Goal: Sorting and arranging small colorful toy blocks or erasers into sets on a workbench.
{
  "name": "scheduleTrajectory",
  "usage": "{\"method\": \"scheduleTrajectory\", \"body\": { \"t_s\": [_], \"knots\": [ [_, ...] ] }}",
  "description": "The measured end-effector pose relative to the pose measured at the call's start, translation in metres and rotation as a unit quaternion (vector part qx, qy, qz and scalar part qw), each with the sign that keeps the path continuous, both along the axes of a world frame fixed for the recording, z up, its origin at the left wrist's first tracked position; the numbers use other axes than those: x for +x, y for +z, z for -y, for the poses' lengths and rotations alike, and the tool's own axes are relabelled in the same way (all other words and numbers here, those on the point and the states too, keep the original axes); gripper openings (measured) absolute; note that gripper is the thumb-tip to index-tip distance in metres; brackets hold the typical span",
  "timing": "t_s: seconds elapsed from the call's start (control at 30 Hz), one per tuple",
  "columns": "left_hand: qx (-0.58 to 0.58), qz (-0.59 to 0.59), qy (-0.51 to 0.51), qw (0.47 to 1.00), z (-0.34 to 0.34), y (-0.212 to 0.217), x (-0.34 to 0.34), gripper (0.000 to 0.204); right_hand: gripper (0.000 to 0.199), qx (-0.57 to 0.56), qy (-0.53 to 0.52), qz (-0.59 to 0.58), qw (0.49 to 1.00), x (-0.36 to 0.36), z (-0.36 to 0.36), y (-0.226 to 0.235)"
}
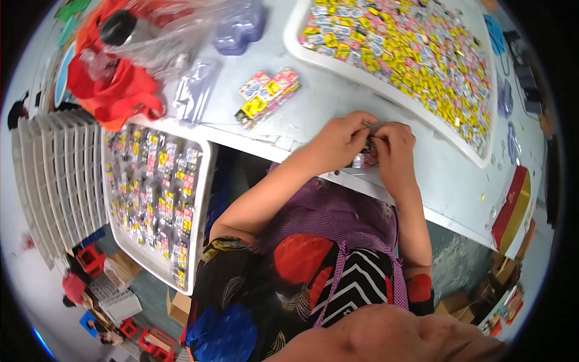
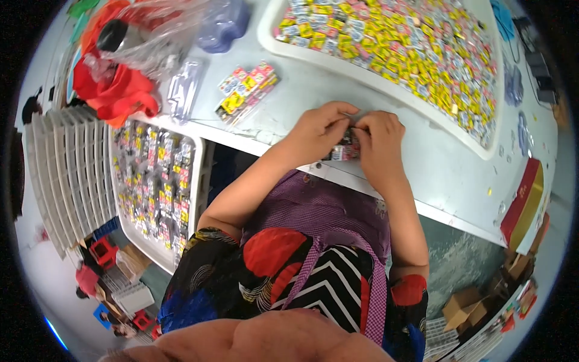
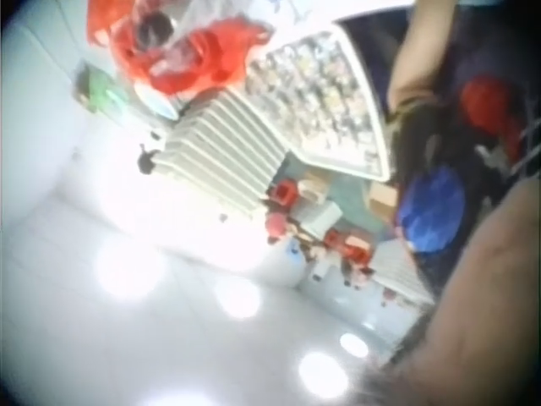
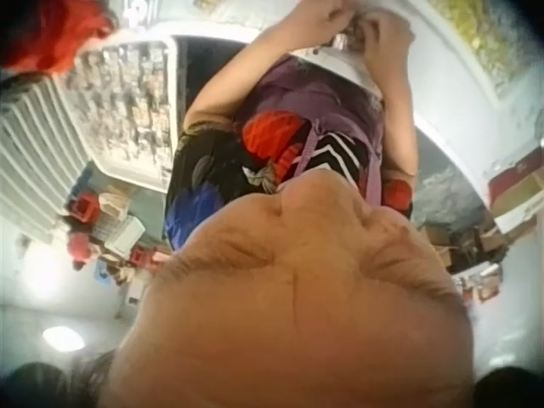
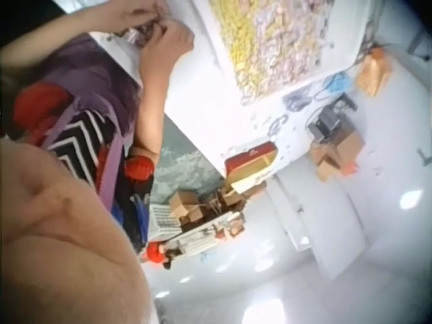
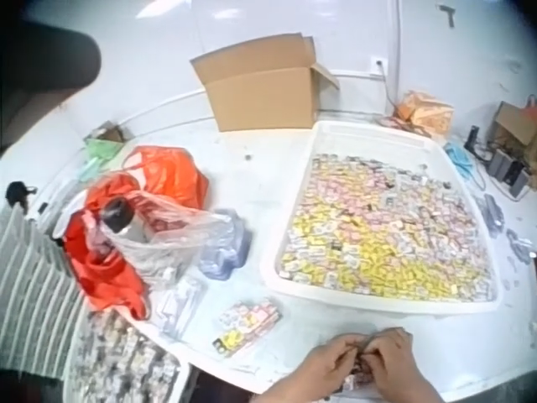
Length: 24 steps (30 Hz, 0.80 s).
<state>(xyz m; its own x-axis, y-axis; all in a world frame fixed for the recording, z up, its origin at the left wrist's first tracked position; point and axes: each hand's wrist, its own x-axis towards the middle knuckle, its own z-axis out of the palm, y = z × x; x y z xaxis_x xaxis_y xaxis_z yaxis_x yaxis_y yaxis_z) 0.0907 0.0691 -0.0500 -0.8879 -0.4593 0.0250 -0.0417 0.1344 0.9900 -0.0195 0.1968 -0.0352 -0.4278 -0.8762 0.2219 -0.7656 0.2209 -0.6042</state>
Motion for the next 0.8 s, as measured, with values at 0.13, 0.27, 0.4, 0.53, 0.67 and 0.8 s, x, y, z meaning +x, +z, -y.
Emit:
{"method": "scheduleTrajectory", "body": {
  "t_s": [0.13,0.27,0.4,0.53,0.67,0.8],
  "knots": [
    [0.006,-0.029,-0.012,0.999,0.001,-0.005,-0.002,0.024,0.017,0.009,-0.056,0.049,0.997,0.001,0.001,-0.002],
    [-0.023,-0.028,-0.018,0.999,0.002,-0.011,-0.004,0.026,0.025,0.017,-0.073,0.128,0.989,-0.006,0.002,-0.005],
    [0.022,0.001,0.008,1.000,0.009,-0.003,0.004,0.027,0.029,-0.041,-0.073,-0.018,0.996,0.012,0.009,0.020],
    [0.057,-0.017,0.065,0.996,0.020,0.029,0.035,0.028,0.030,-0.122,-0.076,-0.082,0.986,0.016,-0.016,0.026],
    [0.035,-0.053,0.209,0.976,0.061,0.058,0.075,0.026,0.029,-0.109,-0.097,-0.012,0.989,0.030,-0.033,0.021],
    [0.009,-0.023,0.318,0.948,0.109,0.050,0.086,0.022,0.029,-0.085,-0.048,0.049,0.994,0.052,-0.020,0.013]
  ]
}}
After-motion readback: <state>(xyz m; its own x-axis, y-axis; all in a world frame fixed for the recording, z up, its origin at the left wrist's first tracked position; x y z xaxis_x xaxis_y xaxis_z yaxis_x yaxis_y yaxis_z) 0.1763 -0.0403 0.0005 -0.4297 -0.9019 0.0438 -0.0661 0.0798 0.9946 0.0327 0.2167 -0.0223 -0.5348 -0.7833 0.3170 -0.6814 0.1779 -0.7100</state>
